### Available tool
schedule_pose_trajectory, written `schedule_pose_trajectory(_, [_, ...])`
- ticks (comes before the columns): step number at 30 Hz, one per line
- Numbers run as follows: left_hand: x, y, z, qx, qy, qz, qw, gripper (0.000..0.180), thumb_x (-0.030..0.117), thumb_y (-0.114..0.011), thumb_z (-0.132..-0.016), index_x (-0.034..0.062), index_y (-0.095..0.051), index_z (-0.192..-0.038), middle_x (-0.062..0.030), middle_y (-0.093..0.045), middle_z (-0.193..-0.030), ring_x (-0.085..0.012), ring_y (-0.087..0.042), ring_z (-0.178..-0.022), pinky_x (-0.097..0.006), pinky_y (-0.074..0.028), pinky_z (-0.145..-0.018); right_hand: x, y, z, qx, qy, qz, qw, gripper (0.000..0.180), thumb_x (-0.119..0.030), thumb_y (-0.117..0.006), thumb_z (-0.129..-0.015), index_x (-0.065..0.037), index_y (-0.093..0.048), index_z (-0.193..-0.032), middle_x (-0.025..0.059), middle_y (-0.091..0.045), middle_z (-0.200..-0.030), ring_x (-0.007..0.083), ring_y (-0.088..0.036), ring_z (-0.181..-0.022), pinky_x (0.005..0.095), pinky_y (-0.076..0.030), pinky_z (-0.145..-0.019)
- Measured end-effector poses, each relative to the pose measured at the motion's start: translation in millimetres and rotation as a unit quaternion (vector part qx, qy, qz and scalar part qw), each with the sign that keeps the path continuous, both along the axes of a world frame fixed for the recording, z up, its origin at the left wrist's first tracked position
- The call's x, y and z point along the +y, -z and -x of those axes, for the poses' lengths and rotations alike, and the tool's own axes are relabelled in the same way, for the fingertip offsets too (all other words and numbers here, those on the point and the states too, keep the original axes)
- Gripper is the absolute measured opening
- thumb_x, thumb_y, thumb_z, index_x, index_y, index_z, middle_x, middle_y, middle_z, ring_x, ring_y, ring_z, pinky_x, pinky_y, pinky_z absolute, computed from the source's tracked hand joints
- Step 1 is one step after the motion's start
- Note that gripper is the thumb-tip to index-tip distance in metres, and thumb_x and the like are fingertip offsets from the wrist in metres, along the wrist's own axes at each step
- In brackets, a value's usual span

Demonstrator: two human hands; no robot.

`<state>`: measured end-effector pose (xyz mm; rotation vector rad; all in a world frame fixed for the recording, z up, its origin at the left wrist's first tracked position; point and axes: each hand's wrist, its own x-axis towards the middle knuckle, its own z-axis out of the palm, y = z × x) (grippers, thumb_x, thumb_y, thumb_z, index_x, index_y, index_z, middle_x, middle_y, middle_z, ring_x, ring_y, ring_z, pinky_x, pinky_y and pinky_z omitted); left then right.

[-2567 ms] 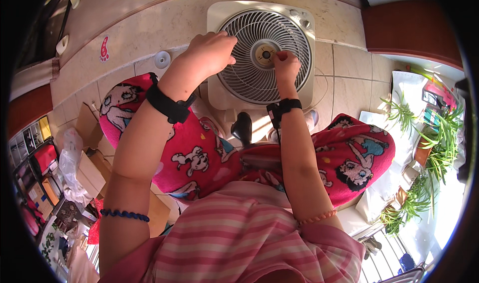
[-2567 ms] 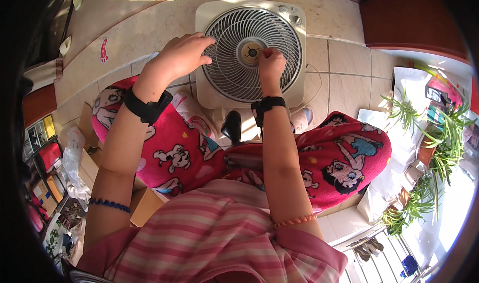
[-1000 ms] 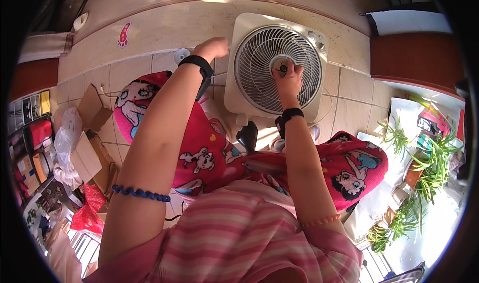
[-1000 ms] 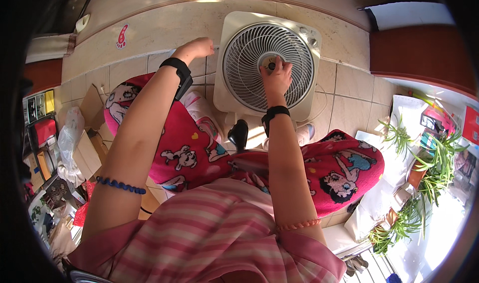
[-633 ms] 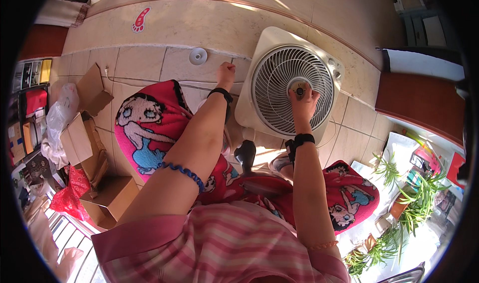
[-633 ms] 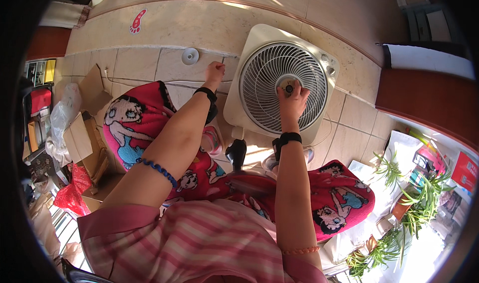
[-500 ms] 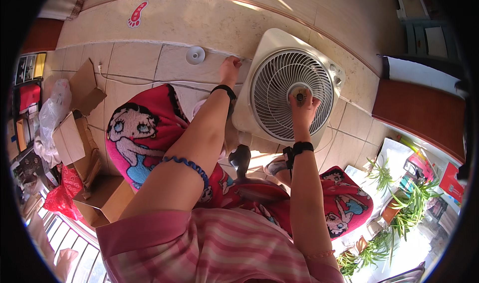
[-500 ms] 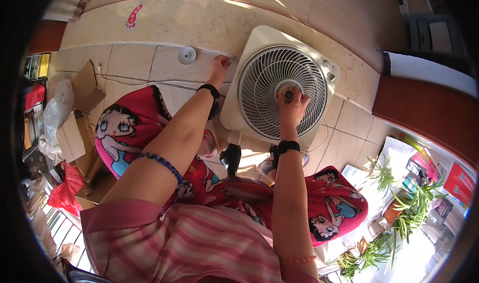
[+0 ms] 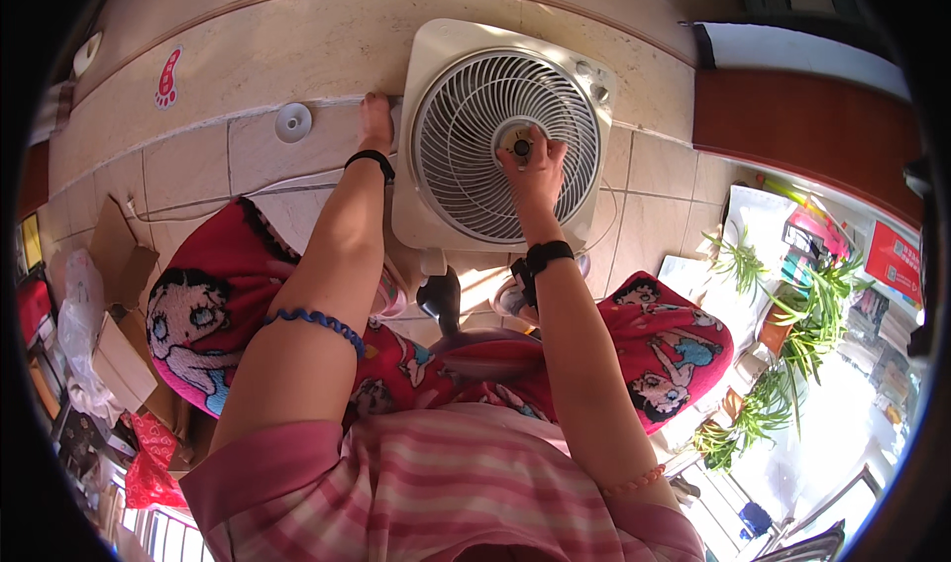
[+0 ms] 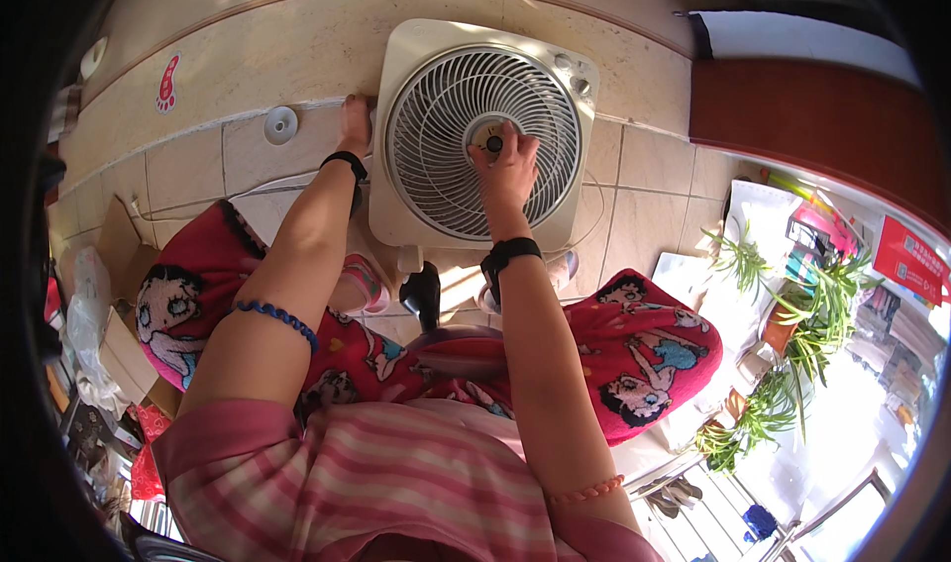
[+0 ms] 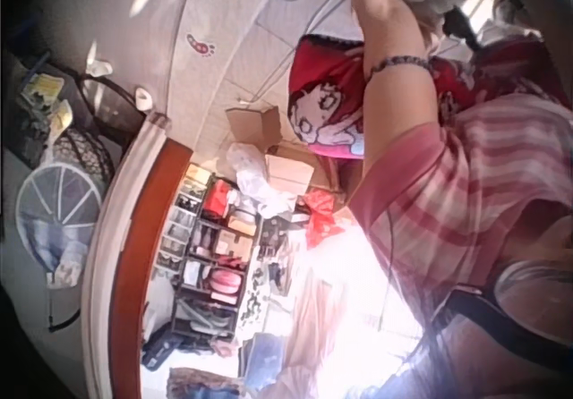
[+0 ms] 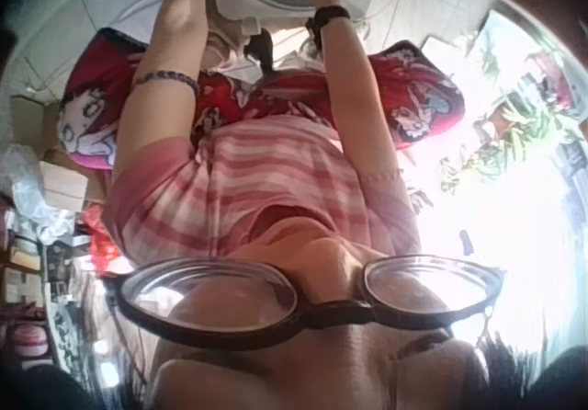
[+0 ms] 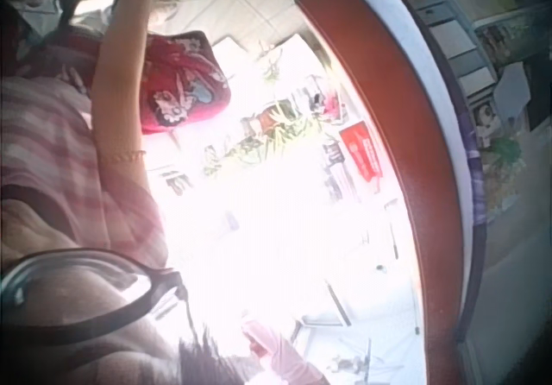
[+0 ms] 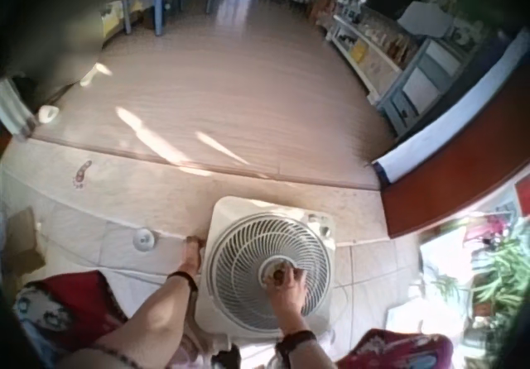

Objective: The person assembles a small white table fan by hand. They attach the front grille, insert the central hub cap, and secure the rear grille, completing the fan assembly.

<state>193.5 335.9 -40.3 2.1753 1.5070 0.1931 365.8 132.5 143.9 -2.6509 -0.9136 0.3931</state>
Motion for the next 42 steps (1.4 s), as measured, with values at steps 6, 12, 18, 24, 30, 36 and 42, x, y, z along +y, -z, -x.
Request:
schedule_pose_trajectory(6, [5.7, -8.5, 22.8, 0.166, 0.023, 0.004, 0.986, 0.020, 0.005, -0.050, -0.089, 0.0012, -0.067, -0.099, -0.0227, -0.065, -0.104, -0.0375, -0.065, -0.098, -0.044, -0.054, -0.084, -0.5, -6.8, -7.5, -0.020, -0.052, -0.017, 0.998, 0.070, -0.039, -0.079, -0.072, -0.012, -0.050, -0.130, 0.0123, -0.046, -0.122, 0.0316, -0.053, -0.111, 0.0451, -0.047, -0.087])
schedule_pose_trajectory(12, [27.4, -86.2, 11.6, 0.085, 0.038, 0.065, 0.994, 0.017, 0.014, -0.065, -0.084, 0.0019, -0.070, -0.095, -0.0221, -0.069, -0.097, -0.0360, -0.066, -0.096, -0.045, -0.053, -0.084, -34.4, -5.5, -24.3, 0.006, -0.014, -0.202, 0.979, 0.052, -0.019, -0.074, -0.074, -0.006, -0.055, -0.120, 0.0192, -0.048, -0.120, 0.0371, -0.056, -0.104, 0.0430, -0.050, -0.084])
schedule_pose_trajectory(18, [53.2, -238.5, -64.1, 0.038, 0.151, 0.118, 0.981, 0.035, 0.034, -0.073, -0.083, -0.0008, -0.067, -0.082, -0.0120, -0.069, -0.077, -0.0205, -0.065, -0.065, -0.033, -0.052, -0.065, -140.7, 36.7, -70.5, 0.028, 0.224, -0.249, 0.942, 0.036, -0.012, -0.068, -0.075, -0.004, -0.063, -0.109, 0.0147, -0.062, -0.096, 0.0318, -0.061, -0.094, 0.0406, -0.050, -0.083])
schedule_pose_trajectory(24, [7.1, -362.0, -105.3, -0.058, 0.291, 0.131, 0.946, 0.026, 0.026, -0.068, -0.089, 0.0009, -0.060, -0.086, -0.0045, -0.064, -0.074, -0.0101, -0.058, -0.064, -0.025, -0.048, -0.059, -217.8, 119.2, -74.0, 0.265, 0.400, -0.168, 0.861, 0.022, -0.015, -0.062, -0.077, 0.001, -0.067, -0.091, 0.0165, -0.066, -0.076, 0.0301, -0.064, -0.067, 0.0368, -0.052, -0.065])
schedule_pose_trajectory(30, [-62.1, -403.2, -51.8, -0.051, 0.379, 0.295, 0.876, 0.019, 0.018, -0.065, -0.091, 0.0016, -0.057, -0.084, -0.0028, -0.062, -0.074, -0.0092, -0.057, -0.068, -0.024, -0.049, -0.063, -265.1, 220.1, -20.7, 0.309, 0.409, -0.223, 0.829, 0.011, -0.016, -0.059, -0.085, -0.006, -0.060, -0.082, 0.0117, -0.058, -0.061, 0.0259, -0.061, -0.048, 0.0357, -0.046, -0.039])
schedule_pose_trajectory(36, [-86.6, -420.1, -47.6, -0.025, 0.412, 0.225, 0.883, 0.021, 0.018, -0.070, -0.086, 0.0006, -0.058, -0.079, -0.0037, -0.062, -0.070, -0.0112, -0.058, -0.064, -0.027, -0.048, -0.060, -276.6, 209.3, -0.6, 0.099, 0.225, 0.024, 0.969, 0.022, -0.017, -0.056, -0.076, -0.001, -0.070, -0.078, 0.0221, -0.068, -0.081, 0.0403, -0.067, -0.083, 0.0448, -0.054, -0.076])
schedule_pose_trajectory(42, [-84.7, -430.1, -50.1, -0.031, 0.405, 0.183, 0.896, 0.018, 0.015, -0.068, -0.086, 0.0006, -0.058, -0.081, -0.0047, -0.062, -0.073, -0.0124, -0.058, -0.065, -0.028, -0.048, -0.062, -266.5, 177.6, -18.8, 0.024, 0.132, 0.098, 0.986, 0.010, -0.015, -0.067, -0.069, -0.006, -0.071, -0.068, 0.0171, -0.068, -0.074, 0.0329, -0.068, -0.073, 0.0420, -0.053, -0.062])
